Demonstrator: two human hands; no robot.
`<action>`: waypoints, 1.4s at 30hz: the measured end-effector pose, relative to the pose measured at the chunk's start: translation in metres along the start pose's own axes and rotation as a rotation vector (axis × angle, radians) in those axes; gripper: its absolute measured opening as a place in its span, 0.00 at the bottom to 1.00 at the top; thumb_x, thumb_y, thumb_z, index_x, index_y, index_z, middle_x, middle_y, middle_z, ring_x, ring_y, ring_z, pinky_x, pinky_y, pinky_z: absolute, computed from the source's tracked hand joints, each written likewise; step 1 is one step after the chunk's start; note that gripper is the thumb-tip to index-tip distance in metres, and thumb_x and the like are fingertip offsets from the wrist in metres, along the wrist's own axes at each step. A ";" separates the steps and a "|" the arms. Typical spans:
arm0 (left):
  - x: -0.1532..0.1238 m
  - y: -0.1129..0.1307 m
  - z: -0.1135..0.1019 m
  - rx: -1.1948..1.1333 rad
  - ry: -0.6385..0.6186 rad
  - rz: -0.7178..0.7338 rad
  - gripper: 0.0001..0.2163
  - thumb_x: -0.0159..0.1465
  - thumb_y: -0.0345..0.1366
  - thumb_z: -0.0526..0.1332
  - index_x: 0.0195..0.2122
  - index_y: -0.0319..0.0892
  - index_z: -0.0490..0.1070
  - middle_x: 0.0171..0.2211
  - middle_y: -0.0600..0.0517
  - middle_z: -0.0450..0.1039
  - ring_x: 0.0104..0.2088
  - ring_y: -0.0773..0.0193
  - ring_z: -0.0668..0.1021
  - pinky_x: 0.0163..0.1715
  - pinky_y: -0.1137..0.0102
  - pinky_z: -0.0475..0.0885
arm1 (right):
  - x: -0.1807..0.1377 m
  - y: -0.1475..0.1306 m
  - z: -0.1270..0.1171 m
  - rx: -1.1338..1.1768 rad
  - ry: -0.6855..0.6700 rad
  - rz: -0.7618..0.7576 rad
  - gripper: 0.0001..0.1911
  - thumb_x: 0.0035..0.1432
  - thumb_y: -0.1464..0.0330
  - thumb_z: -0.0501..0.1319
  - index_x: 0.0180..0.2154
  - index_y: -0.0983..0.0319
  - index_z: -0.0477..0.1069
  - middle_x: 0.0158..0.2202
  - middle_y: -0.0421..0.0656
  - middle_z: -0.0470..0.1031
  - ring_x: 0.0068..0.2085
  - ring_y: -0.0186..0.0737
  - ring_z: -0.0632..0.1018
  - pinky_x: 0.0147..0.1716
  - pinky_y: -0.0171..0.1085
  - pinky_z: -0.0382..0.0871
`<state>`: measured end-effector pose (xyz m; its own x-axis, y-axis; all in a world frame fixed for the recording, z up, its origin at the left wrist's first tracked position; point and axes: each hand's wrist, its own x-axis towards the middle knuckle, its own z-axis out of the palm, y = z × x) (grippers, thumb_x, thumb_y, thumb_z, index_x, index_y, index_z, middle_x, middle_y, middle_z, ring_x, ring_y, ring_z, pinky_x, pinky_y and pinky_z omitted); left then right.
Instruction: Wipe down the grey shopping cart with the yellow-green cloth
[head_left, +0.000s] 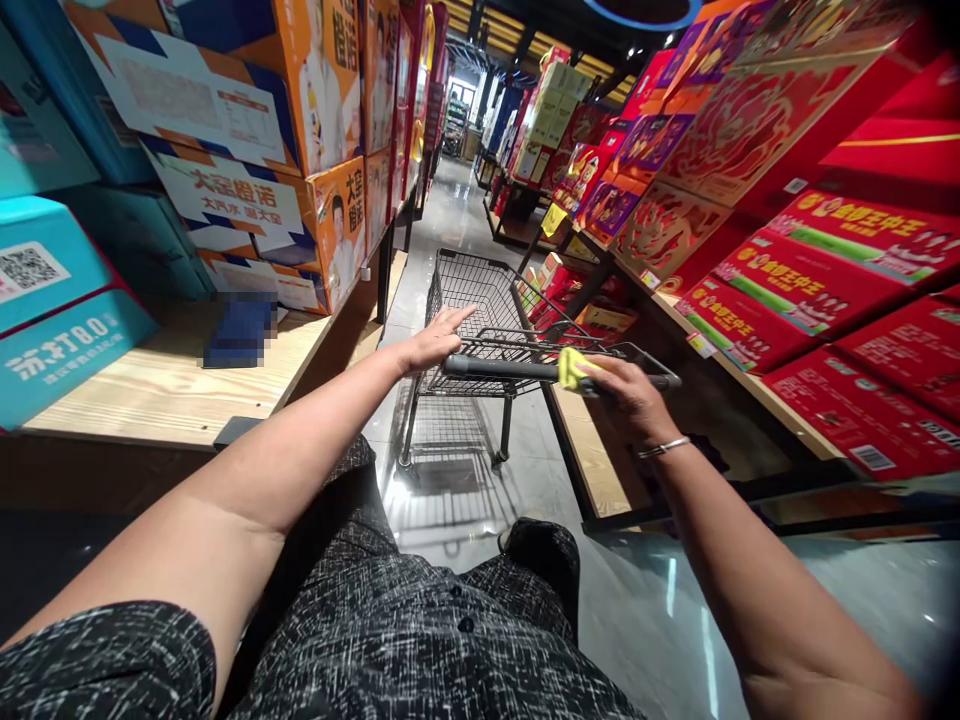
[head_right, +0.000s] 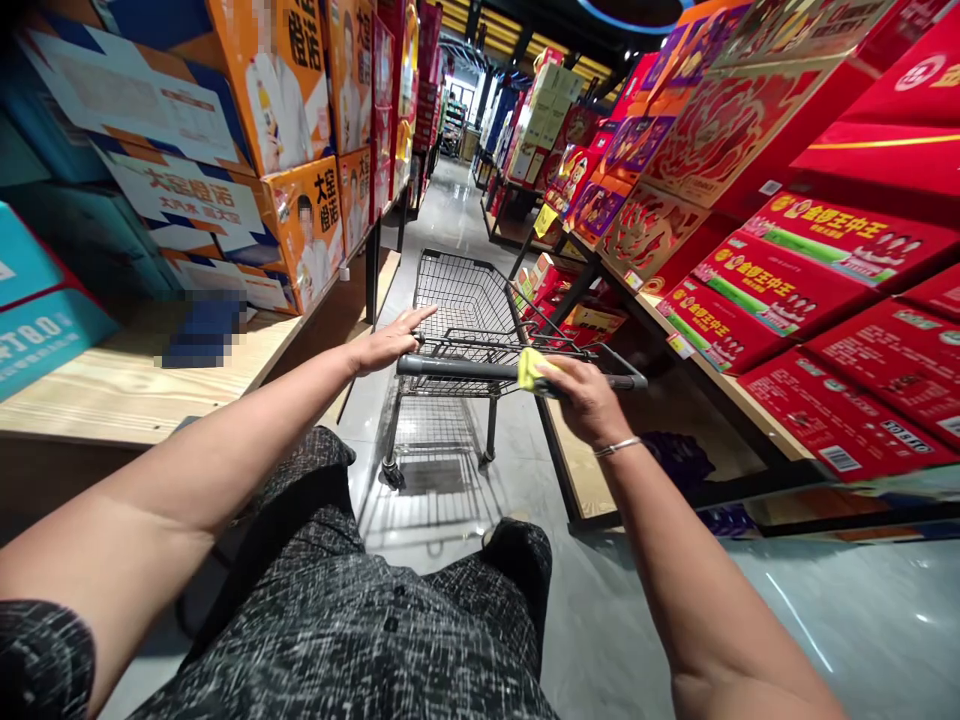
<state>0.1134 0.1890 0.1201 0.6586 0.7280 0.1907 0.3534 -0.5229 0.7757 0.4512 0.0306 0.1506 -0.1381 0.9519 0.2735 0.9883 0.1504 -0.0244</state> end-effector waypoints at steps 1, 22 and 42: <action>0.000 0.000 -0.005 0.013 -0.009 -0.014 0.41 0.54 0.34 0.52 0.72 0.45 0.48 0.72 0.48 0.46 0.73 0.46 0.43 0.69 0.45 0.42 | -0.006 0.016 -0.002 -0.027 0.022 0.084 0.26 0.59 0.74 0.52 0.58 0.55 0.71 0.62 0.44 0.69 0.59 0.48 0.70 0.57 0.48 0.66; -0.021 0.032 -0.030 0.177 0.113 -0.094 0.51 0.62 0.67 0.21 0.65 0.39 0.65 0.53 0.43 0.77 0.56 0.48 0.76 0.56 0.58 0.68 | 0.068 -0.204 0.059 -0.053 0.138 -0.171 0.30 0.66 0.70 0.53 0.66 0.41 0.57 0.67 0.42 0.59 0.58 0.54 0.61 0.48 0.51 0.60; -0.015 0.005 -0.049 0.699 0.077 0.111 0.29 0.69 0.53 0.41 0.62 0.46 0.68 0.52 0.50 0.78 0.52 0.51 0.74 0.56 0.58 0.62 | -0.018 -0.054 0.047 -0.065 0.408 0.565 0.36 0.56 0.78 0.54 0.66 0.58 0.60 0.63 0.51 0.62 0.55 0.55 0.64 0.53 0.50 0.61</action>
<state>0.0723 0.1971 0.1506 0.6755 0.6698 0.3085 0.6473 -0.7389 0.1870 0.3975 0.0182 0.1018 0.4211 0.7015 0.5750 0.9050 -0.3668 -0.2154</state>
